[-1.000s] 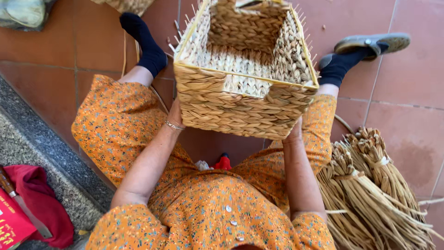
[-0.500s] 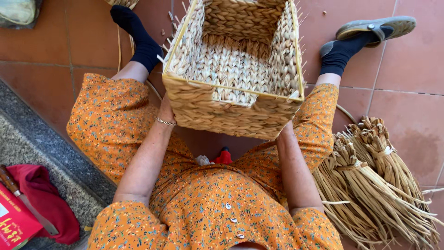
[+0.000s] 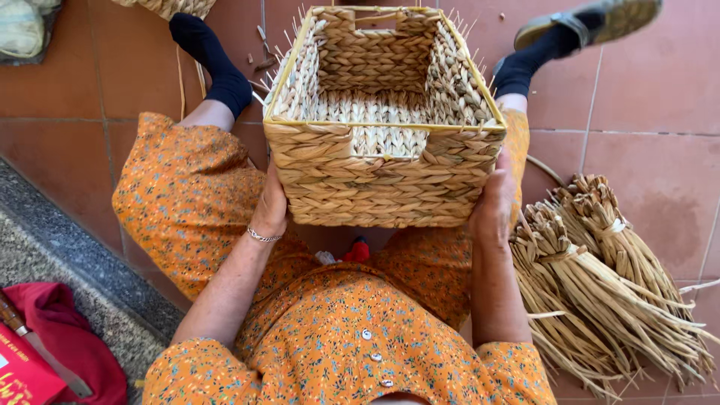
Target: The person sits on the floor holding a woven water-hyacinth basket and uses scissors to trim the protruding straw ends along the basket rim and sides. They rotate the basket to reach different edges, cut off loose strands, and press the trimmed weave with their hands.
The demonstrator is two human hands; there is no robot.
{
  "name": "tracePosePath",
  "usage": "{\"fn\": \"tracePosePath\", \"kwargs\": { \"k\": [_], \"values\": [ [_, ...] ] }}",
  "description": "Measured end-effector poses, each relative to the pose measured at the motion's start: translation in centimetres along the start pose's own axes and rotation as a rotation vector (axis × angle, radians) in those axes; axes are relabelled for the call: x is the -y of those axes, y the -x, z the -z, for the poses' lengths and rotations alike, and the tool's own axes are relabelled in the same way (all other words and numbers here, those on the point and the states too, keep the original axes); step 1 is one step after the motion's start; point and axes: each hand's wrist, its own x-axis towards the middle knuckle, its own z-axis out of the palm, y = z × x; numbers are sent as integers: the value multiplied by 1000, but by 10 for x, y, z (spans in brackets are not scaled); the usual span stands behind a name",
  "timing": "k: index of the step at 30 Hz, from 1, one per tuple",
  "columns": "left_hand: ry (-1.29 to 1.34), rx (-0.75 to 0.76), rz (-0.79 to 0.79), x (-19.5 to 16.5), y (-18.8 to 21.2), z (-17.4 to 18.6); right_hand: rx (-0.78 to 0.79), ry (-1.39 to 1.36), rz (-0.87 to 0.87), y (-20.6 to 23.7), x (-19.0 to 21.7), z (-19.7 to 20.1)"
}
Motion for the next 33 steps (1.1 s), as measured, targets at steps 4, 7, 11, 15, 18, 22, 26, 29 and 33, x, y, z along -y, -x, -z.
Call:
{"fn": "tracePosePath", "kwargs": {
  "k": [4,7,11,15,18,22,26,29,33],
  "values": [
    [-206,-147,-268,-36,-1,-16,13,391,459,0,44,-45],
    [-353,-376,-556,-77,-2,-30,-28,827,709,-8,61,-60],
    [-746,-251,-991,-129,10,-56,-31,950,737,-9,67,-65],
    [-917,175,-1169,-154,-9,-104,-30,904,737,-10,68,-65],
    [-1035,323,-1229,-157,-32,-142,-11,884,729,-11,71,-65],
    [-1108,419,-1289,-151,-60,-176,14,926,712,-13,78,-64],
    [-1240,445,-1332,-149,-69,-180,40,960,701,-15,86,-63],
    [-1249,449,-1293,-149,-69,-178,58,954,663,-17,91,-66],
    [-1217,426,-1275,-147,-69,-172,65,1051,698,-25,93,-68]
  ]
}}
